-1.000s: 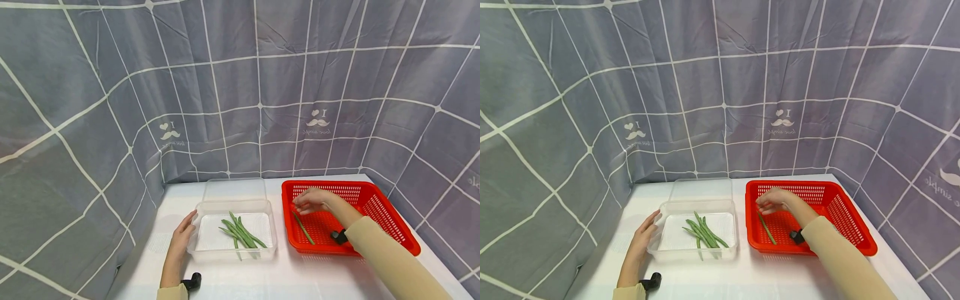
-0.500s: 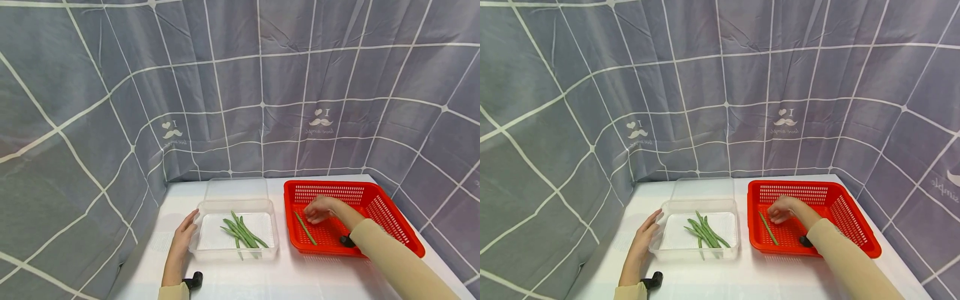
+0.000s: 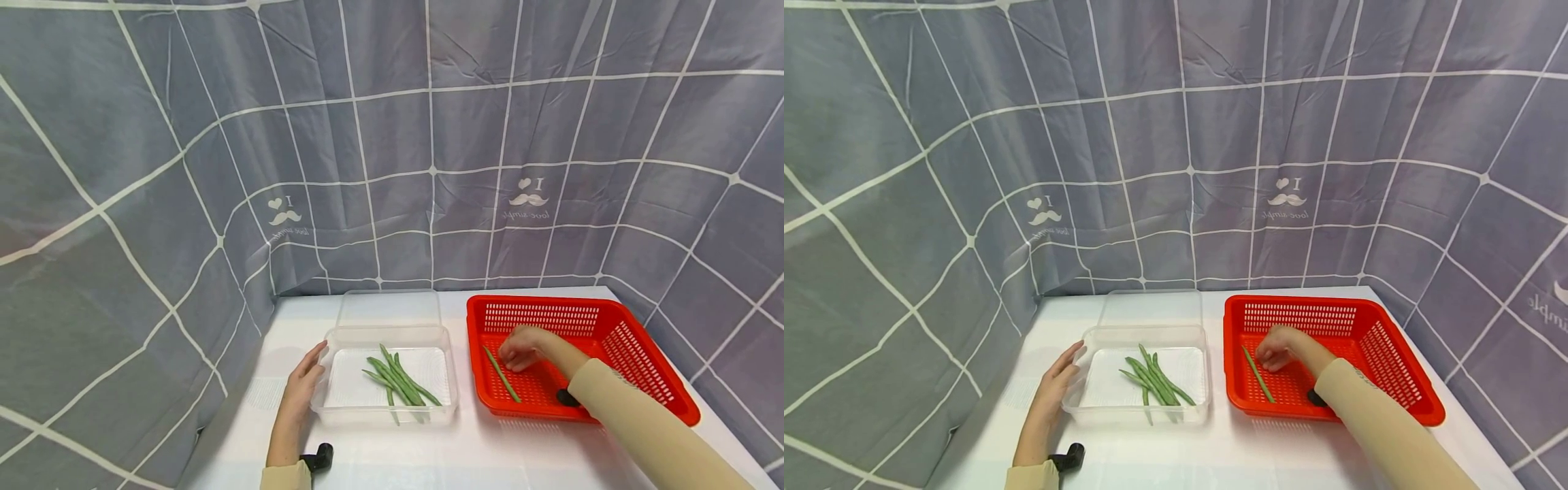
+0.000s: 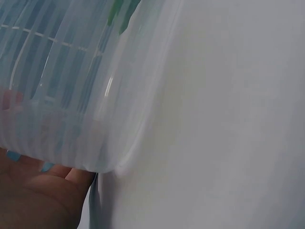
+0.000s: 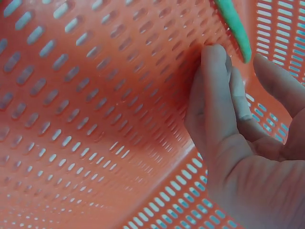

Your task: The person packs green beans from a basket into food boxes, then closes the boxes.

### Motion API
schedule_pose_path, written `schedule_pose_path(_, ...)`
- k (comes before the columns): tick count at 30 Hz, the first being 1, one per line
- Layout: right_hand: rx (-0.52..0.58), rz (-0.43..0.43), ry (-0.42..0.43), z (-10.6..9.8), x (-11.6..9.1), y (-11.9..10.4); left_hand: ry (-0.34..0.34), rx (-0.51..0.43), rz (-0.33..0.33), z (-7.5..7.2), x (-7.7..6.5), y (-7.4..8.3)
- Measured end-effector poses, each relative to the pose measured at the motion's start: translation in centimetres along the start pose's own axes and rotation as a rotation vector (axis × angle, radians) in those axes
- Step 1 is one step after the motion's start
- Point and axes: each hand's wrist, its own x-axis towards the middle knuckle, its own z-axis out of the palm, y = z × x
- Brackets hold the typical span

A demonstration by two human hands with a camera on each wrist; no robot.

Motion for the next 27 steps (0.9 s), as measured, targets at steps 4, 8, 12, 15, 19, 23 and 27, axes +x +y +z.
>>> schedule_pose_path(4, -0.051, 0.003, 0.043, 0.4, -0.1, -0.4, -0.005, 0.002, 0.001, 0.0, 0.0, 0.1)
schedule_pose_path(8, -0.099, -0.009, 0.075, 1.0, 0.1, -0.7, -0.006, -0.001, 0.001, -0.1, 0.0, 0.0)
schedule_pose_path(12, -0.131, -0.023, 0.093, 1.6, 0.5, -0.8, -0.013, -0.005, 0.001, -0.1, 0.0, -0.1)
schedule_pose_path(15, -0.158, -0.019, 0.117, 2.1, 0.8, -0.9, -0.017, -0.004, 0.002, -0.1, -0.1, -0.2)
schedule_pose_path(19, -0.193, -0.005, 0.147, 2.6, 1.0, -1.0, -0.018, 0.000, 0.008, -0.1, -0.3, -0.2)
schedule_pose_path(23, -0.214, -0.009, 0.168, 2.9, 1.1, -1.1, -0.019, -0.008, 0.016, -0.1, -0.3, -0.1)
schedule_pose_path(27, -0.226, -0.017, 0.189, 3.1, 1.2, -1.2, -0.016, -0.014, 0.020, -0.2, -0.3, -0.1)
